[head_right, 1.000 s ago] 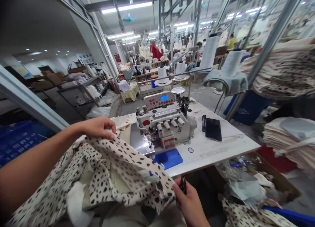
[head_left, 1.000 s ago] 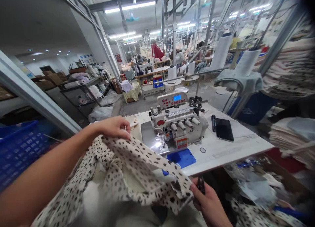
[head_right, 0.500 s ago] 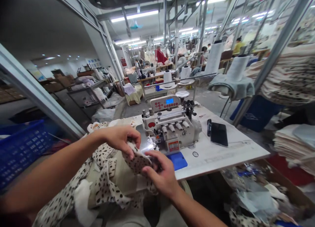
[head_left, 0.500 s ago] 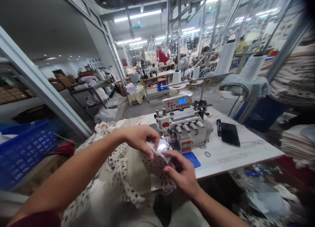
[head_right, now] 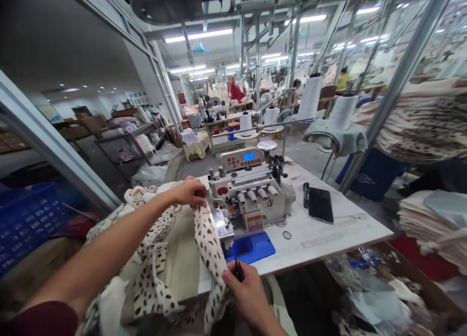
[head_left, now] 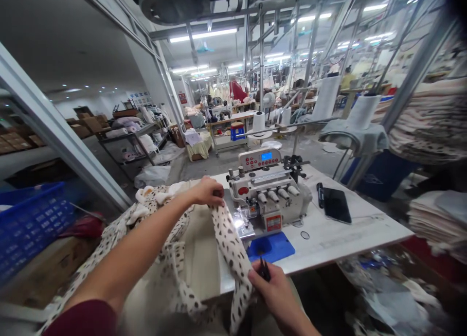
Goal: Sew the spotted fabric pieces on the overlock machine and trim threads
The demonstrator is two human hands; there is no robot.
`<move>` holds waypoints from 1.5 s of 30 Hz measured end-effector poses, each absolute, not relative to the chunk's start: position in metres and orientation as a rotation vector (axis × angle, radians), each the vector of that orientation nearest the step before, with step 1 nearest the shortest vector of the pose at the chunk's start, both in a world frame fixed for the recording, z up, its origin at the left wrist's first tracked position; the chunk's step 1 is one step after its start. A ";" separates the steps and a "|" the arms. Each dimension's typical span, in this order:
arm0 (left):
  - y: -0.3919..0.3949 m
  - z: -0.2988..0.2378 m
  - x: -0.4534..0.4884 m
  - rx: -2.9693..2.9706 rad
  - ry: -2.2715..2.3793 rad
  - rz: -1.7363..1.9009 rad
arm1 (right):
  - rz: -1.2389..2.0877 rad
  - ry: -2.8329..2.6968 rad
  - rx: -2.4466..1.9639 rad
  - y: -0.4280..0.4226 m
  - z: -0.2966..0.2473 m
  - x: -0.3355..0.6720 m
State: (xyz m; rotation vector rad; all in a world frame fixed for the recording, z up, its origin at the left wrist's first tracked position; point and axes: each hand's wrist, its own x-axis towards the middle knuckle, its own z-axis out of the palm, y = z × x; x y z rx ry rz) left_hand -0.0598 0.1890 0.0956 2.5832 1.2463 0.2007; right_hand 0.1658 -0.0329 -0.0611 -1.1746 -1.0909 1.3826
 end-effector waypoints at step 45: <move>0.050 0.004 -0.033 2.790 1.011 1.089 | 1.225 -1.489 -0.881 0.030 -0.080 0.160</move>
